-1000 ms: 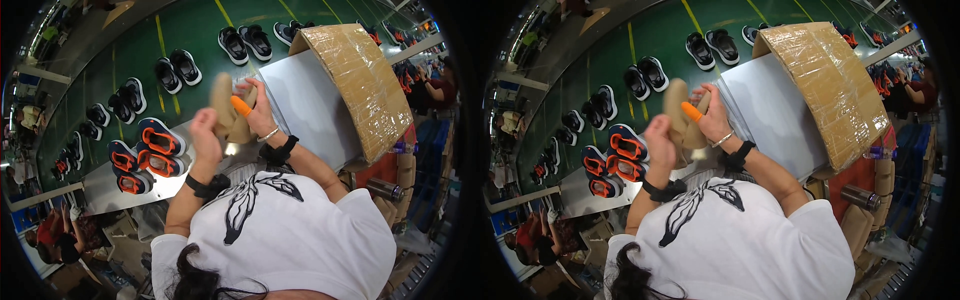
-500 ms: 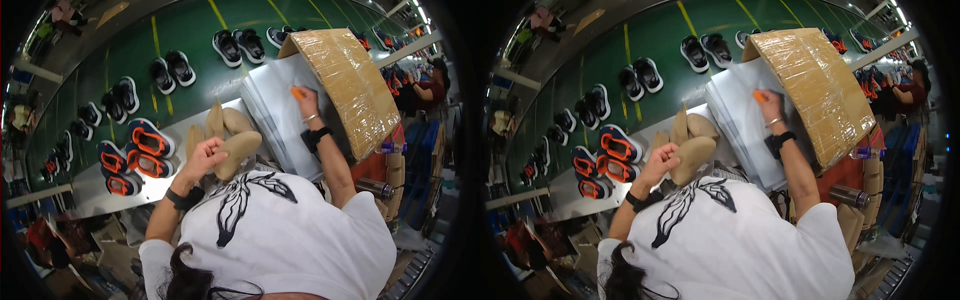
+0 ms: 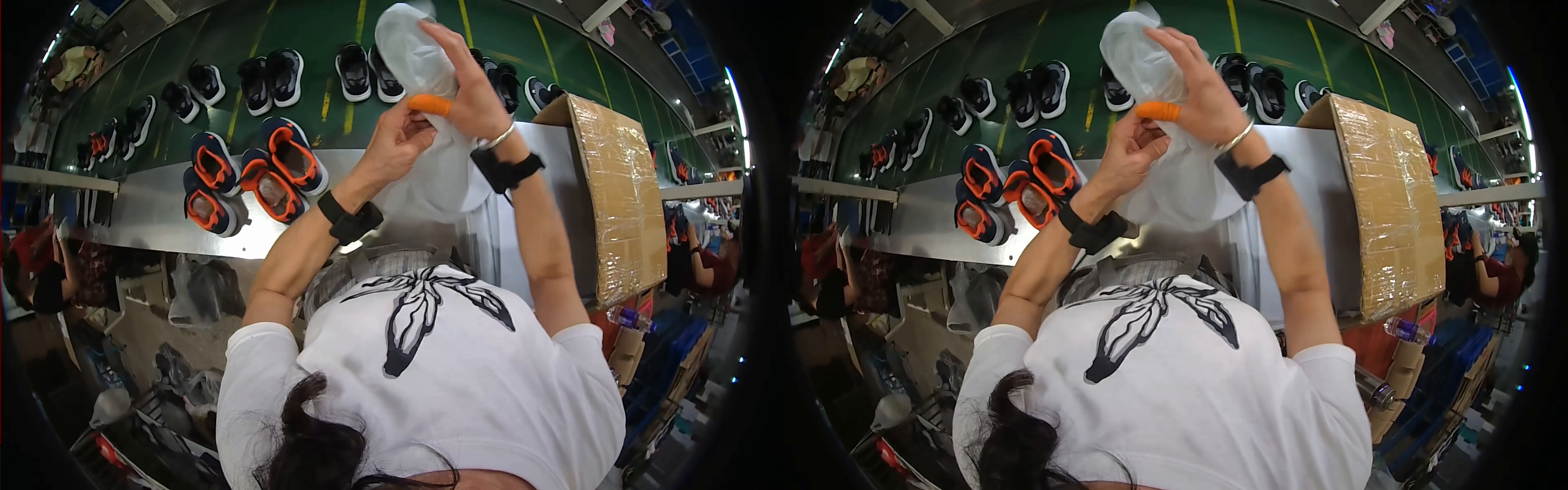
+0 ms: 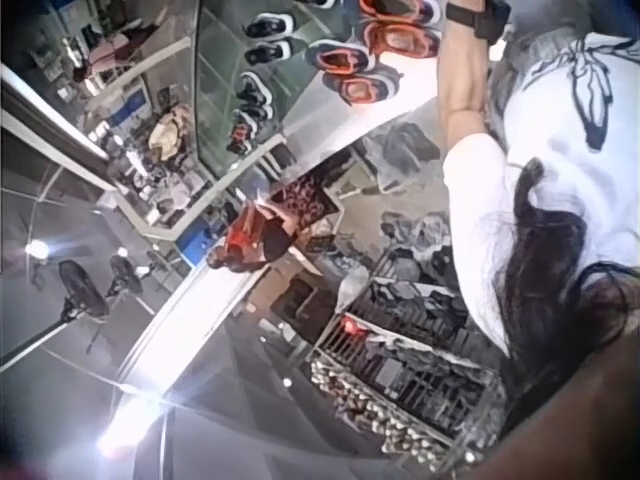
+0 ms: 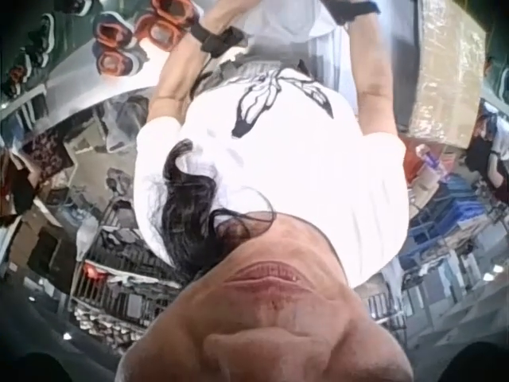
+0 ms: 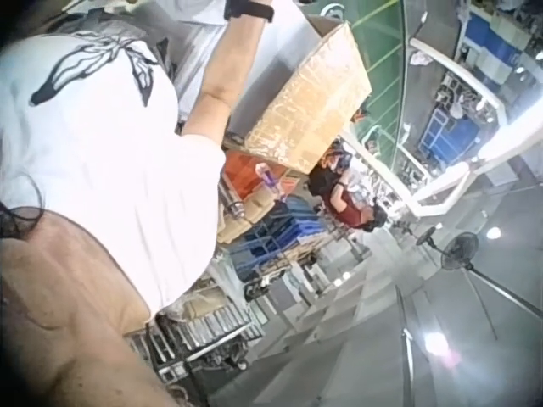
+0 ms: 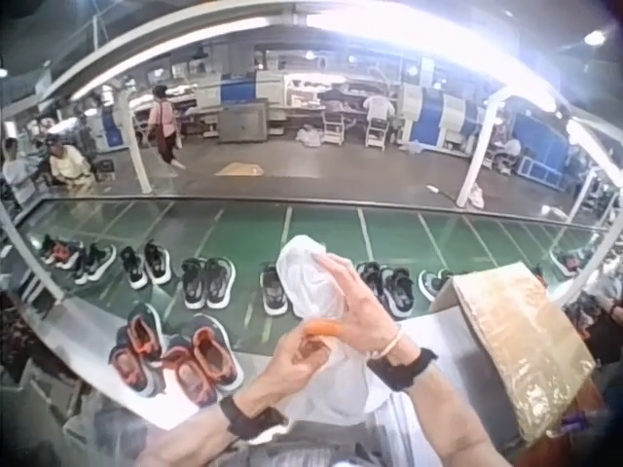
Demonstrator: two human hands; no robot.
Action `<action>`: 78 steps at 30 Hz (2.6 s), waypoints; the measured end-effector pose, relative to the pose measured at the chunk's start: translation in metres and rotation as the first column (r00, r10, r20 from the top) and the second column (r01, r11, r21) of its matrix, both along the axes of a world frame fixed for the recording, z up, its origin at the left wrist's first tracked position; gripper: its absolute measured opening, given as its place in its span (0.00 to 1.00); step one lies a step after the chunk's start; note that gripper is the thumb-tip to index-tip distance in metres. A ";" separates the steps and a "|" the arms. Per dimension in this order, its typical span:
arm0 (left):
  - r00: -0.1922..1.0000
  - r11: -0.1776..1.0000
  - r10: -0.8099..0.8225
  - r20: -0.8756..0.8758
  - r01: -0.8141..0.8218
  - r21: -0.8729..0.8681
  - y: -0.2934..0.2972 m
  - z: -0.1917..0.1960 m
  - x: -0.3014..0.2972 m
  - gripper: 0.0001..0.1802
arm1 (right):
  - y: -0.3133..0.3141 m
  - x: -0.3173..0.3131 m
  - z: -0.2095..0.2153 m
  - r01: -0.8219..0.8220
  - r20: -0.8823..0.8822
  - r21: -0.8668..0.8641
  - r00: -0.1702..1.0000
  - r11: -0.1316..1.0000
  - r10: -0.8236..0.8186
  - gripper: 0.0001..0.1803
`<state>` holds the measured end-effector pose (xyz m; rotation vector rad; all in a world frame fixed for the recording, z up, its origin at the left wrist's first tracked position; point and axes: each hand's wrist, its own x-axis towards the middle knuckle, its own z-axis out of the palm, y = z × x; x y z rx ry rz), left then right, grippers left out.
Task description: Insert shoe lasts into finished sneakers and prepare them for packaging on an assembly line.
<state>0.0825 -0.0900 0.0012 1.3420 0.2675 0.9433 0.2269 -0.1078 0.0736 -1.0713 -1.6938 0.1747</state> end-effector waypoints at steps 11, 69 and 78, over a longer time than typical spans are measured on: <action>0.735 0.809 -0.548 -0.400 0.587 -0.030 -0.032 -0.053 -0.059 0.37 | 0.036 -0.048 0.021 0.529 -0.155 0.219 0.849 0.820 -0.506 0.20; 0.414 0.822 0.397 -0.819 0.237 0.518 0.129 -0.098 -0.176 0.16 | 0.080 -0.158 -0.201 0.454 0.653 -0.617 0.751 0.642 0.096 0.21; 0.674 0.730 0.539 -0.506 -0.074 0.679 0.105 -0.048 -0.116 0.19 | 0.005 -0.076 -0.131 0.436 0.386 -0.221 0.860 0.872 -0.332 0.23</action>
